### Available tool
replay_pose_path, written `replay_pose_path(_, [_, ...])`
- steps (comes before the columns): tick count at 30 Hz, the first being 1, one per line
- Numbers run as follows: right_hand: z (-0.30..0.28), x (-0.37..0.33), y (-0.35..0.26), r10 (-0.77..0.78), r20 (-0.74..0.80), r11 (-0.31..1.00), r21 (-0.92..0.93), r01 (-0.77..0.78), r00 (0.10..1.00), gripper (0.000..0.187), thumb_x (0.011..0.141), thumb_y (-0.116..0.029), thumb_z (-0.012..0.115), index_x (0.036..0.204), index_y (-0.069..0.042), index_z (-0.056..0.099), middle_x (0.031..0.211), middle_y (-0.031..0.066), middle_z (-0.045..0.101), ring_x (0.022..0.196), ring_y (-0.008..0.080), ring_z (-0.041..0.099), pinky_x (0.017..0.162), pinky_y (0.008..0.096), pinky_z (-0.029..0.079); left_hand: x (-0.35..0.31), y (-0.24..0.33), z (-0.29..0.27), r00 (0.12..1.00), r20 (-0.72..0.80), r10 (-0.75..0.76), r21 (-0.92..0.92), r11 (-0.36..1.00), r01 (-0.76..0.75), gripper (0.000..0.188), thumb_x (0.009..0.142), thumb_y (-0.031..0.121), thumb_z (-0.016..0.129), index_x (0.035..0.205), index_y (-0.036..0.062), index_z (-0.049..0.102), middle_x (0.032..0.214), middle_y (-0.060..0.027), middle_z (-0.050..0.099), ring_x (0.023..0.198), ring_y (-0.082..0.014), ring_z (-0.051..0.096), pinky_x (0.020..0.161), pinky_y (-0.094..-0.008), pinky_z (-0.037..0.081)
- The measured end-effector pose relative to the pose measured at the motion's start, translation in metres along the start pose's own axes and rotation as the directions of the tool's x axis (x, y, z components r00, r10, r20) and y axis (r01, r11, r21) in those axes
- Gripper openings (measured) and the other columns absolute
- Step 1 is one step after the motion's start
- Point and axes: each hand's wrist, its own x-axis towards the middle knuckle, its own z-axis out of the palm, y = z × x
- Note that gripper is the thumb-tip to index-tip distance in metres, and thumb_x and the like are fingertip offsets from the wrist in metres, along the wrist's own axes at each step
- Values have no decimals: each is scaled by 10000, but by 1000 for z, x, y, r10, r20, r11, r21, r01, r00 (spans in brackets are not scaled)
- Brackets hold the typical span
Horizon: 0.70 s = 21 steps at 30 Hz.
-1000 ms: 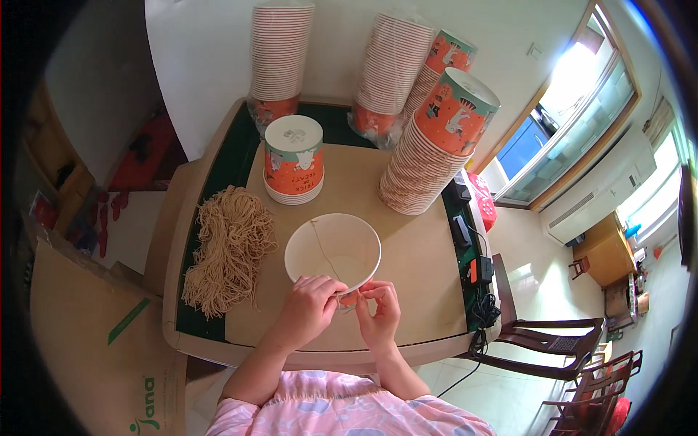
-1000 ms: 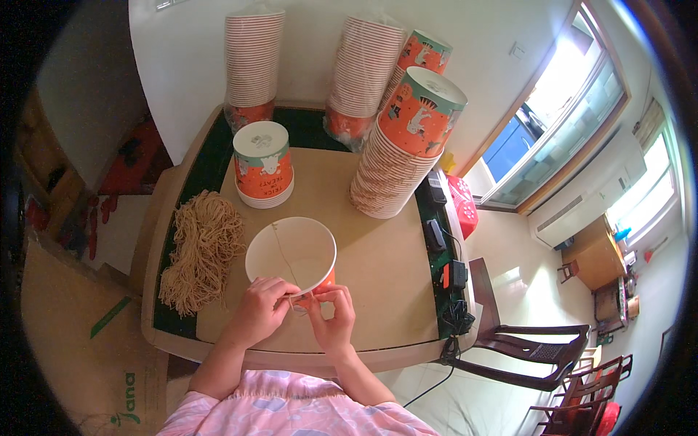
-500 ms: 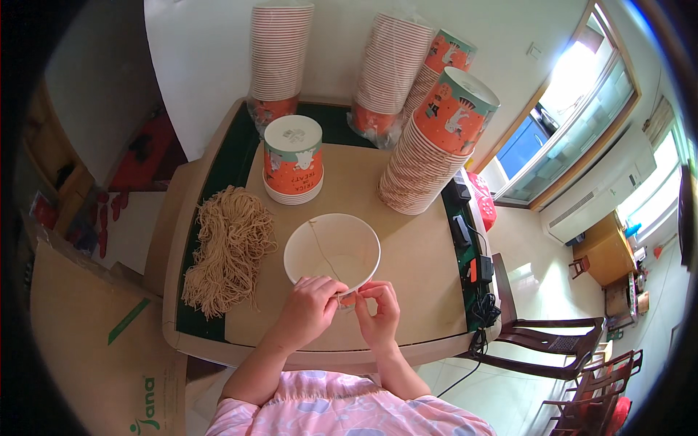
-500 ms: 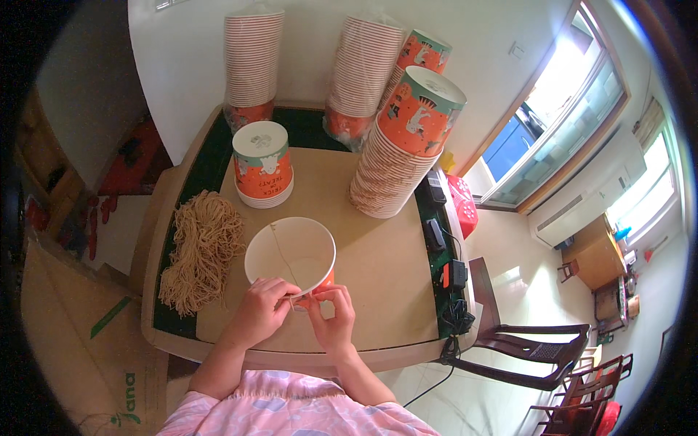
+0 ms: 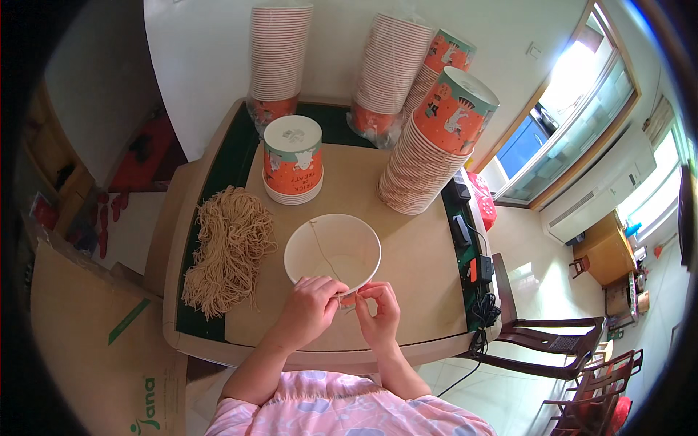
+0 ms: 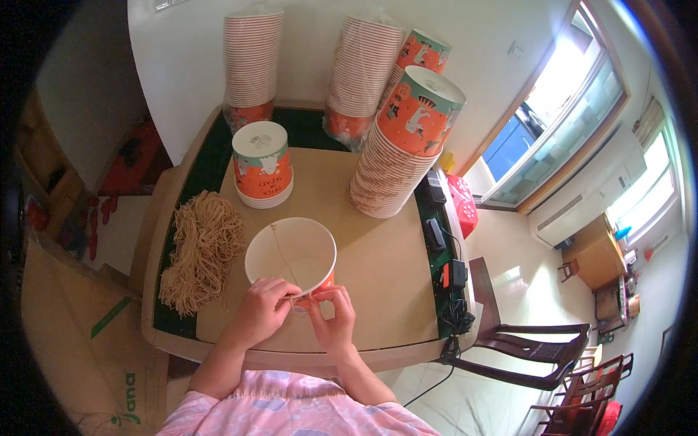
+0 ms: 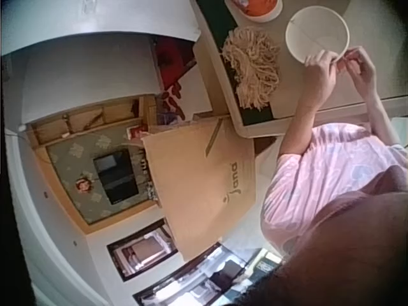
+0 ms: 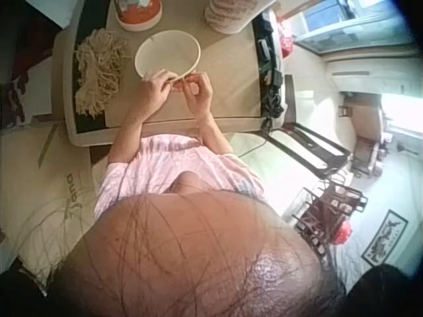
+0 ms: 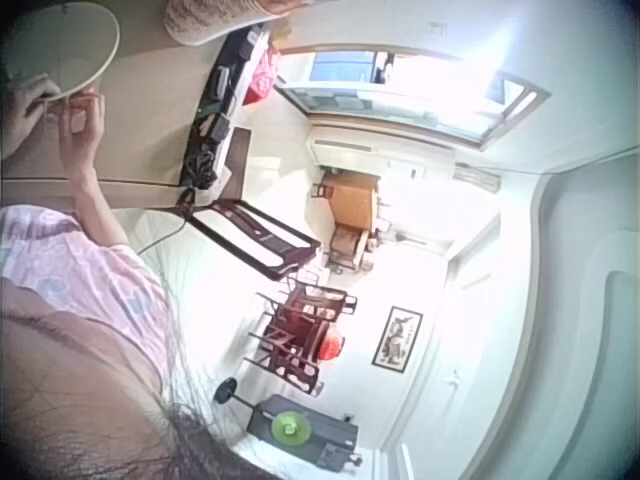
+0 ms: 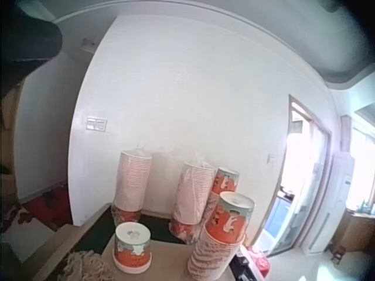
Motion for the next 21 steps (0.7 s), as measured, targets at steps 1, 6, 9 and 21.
replay_pose_path(1, [0,0,1,3,7,1000,-1,-3,1000,133,802,97,635,861,5,559,970,103,575,903,173,570,802,271,466,0,0,0,1000,-1,3,-1,1000,-3,177,740,-20,657,897,56,626,819,-98,642,791,-303,617,741,-402,467])
replay_pose_path(6, [0,-2,5,25,18,999,41,-26,1000,129,826,102,614,886,6,550,988,100,564,914,160,569,823,269,467,0,0,0,1000,1,11,-3,1000,-11,176,739,-19,661,894,56,627,818,-96,644,786,-302,617,736,-397,466])
replay_pose_path(9, [0,-2,7,42,22,997,59,-43,999,128,840,104,603,900,7,543,995,99,560,919,155,568,832,270,469,0,0,-1,1000,21,6,11,1000,-6,160,758,-4,649,906,53,626,827,-94,645,794,-288,624,755,-393,468])
replay_pose_path(21, [0,-3,10,31,19,998,59,-32,999,141,829,118,603,892,5,547,980,93,564,903,151,579,819,266,474,1,1,0,1000,0,1,-7,1000,-1,153,752,-3,665,889,55,628,814,-100,641,784,-310,612,728,-399,470])
